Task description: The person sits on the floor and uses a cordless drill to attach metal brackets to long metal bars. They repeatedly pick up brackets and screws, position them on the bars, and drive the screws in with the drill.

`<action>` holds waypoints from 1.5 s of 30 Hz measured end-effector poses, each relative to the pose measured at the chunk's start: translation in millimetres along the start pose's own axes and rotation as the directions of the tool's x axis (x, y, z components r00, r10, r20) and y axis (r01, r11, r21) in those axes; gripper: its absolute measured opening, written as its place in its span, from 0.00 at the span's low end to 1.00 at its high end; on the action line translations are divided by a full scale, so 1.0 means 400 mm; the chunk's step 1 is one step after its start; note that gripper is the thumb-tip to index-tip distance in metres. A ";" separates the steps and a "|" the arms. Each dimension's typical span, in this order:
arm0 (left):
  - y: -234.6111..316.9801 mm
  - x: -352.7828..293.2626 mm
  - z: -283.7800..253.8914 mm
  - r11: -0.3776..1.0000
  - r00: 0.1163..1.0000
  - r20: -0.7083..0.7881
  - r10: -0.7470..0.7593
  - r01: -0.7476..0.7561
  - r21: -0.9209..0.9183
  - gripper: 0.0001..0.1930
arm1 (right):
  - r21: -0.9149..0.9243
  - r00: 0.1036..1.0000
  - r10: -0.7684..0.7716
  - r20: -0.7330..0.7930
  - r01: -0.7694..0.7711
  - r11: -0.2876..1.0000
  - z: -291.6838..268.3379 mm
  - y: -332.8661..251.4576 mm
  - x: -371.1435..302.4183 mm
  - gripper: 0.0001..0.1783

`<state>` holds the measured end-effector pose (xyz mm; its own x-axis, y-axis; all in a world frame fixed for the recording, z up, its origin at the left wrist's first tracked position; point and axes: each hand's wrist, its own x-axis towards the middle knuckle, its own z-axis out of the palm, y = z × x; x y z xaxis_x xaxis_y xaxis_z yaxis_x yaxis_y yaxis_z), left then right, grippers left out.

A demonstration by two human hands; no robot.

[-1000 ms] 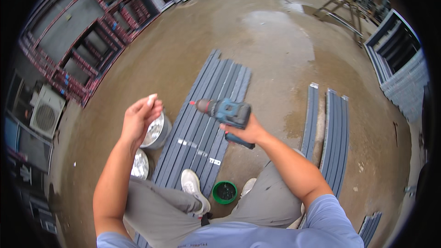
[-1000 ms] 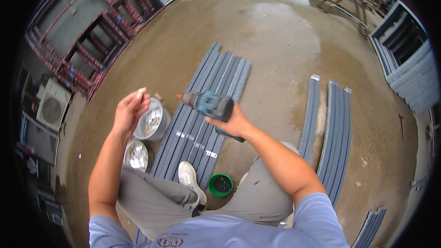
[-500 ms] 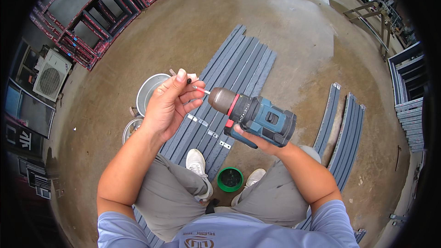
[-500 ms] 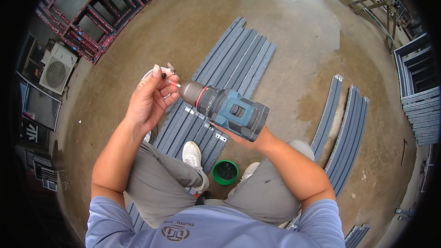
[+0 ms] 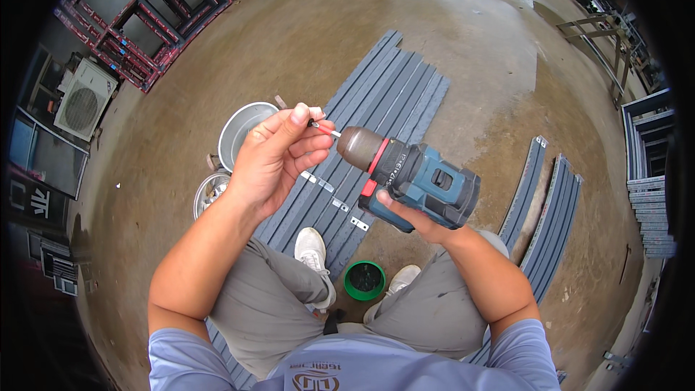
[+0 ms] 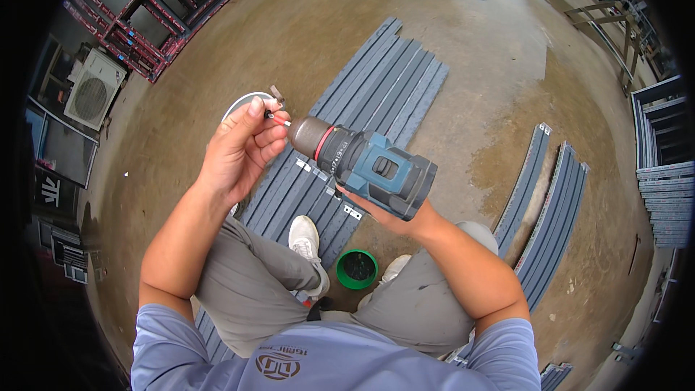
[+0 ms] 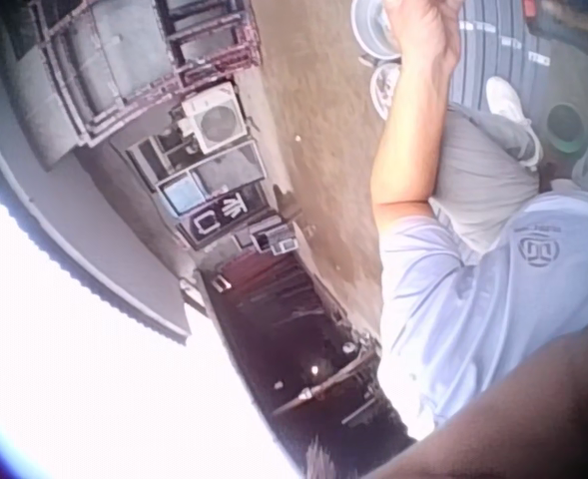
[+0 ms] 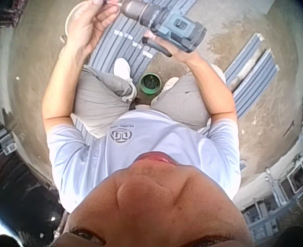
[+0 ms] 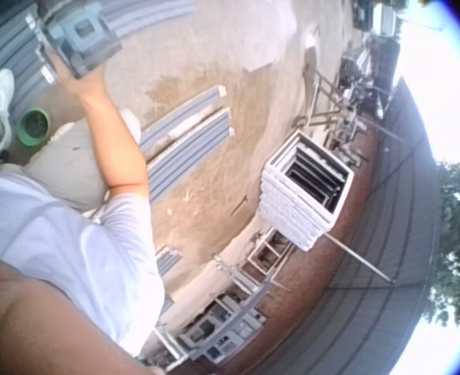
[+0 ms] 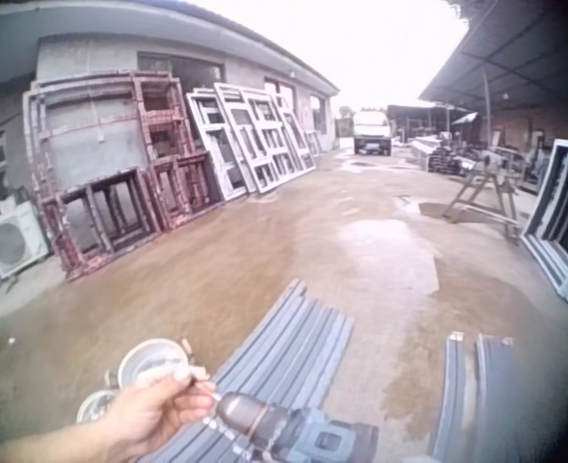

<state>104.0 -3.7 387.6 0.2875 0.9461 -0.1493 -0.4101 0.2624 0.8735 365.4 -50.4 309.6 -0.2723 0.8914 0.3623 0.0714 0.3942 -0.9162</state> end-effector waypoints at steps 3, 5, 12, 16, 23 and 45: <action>0.001 0.000 -0.001 1.000 1.000 0.000 -0.002 0.002 0.027 0.17 | -0.039 0.999 -0.037 -0.002 0.037 0.999 -0.002 -0.002 -0.001 0.13; 0.001 0.000 -0.002 0.999 1.000 0.011 0.012 -0.012 0.050 0.18 | -0.096 0.997 -0.076 -0.003 0.076 0.992 -0.007 0.005 -0.003 0.13; 0.009 0.027 -0.021 0.996 0.990 0.137 -0.037 0.025 0.091 0.20 | -0.287 0.986 -0.154 0.061 0.165 0.944 -0.037 0.049 -0.011 0.15; 0.007 0.017 -0.017 0.978 0.987 0.158 -0.021 -0.013 0.210 0.24 | -0.307 0.982 -0.187 0.014 0.182 0.934 -0.031 0.026 -0.021 0.14; 0.095 0.062 -0.045 0.801 0.992 0.076 0.104 -0.129 0.584 0.29 | -0.021 0.976 0.210 -0.061 -0.211 0.977 -0.012 0.020 0.001 0.13; -0.550 0.221 -0.513 0.711 0.950 -0.185 -0.251 0.311 0.631 0.33 | -0.838 0.151 0.924 0.352 -0.389 0.382 0.331 0.520 0.261 0.15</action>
<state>41.9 61.0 87.2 0.2162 0.8680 -0.4471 0.3439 0.3609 0.8669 224.7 95.0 134.1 -0.3124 0.4199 -0.8521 0.9376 -0.0082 -0.3477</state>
